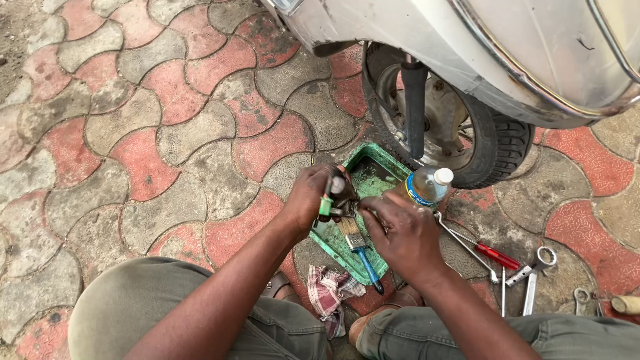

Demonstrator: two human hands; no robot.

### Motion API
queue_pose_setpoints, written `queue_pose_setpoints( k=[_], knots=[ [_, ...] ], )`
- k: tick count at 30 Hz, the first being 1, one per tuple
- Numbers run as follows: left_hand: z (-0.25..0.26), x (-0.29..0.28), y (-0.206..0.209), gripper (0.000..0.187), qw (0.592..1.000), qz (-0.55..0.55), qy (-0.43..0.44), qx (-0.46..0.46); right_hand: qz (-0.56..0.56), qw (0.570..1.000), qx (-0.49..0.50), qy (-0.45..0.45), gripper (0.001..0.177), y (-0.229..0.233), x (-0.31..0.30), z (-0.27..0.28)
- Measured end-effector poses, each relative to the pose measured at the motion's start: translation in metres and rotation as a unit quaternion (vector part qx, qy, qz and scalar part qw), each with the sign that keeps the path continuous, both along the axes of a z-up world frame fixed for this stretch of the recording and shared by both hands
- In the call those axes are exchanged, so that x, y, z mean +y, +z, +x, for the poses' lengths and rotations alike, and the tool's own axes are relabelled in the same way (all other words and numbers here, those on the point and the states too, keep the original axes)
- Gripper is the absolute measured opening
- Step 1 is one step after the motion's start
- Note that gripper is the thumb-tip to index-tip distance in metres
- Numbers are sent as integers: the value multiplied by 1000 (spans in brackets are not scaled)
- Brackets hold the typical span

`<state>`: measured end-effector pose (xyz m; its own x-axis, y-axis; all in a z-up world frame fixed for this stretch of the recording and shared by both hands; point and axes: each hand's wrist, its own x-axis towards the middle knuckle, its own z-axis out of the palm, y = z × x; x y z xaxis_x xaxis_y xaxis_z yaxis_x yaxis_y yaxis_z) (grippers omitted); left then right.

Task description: Cleaning a motorcycle carburetor with fuel and a brush.

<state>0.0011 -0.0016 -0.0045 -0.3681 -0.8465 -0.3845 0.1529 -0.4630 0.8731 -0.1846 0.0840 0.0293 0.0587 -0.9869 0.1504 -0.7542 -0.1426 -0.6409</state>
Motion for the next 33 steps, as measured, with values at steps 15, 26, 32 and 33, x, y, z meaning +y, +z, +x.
queue_pose_setpoints(
  k=[15, 26, 32, 33],
  knots=[
    [4, 4, 33, 34, 959, -11, -41, -280, -97, 982, 92, 133, 13, -8, 2, 13],
    [3, 7, 22, 44, 982, 11, -28, -186, -51, 988, 125, 72, 13, -31, 7, 12],
    [8, -2, 29, 39, 969, -63, -11, -238, -1, 999, 39, 35, 13, 2, 3, 9],
    [6, -3, 32, 39, 969, -63, -9, -237, -1, 999, 39, 37, 13, 4, -1, 13]
  ],
)
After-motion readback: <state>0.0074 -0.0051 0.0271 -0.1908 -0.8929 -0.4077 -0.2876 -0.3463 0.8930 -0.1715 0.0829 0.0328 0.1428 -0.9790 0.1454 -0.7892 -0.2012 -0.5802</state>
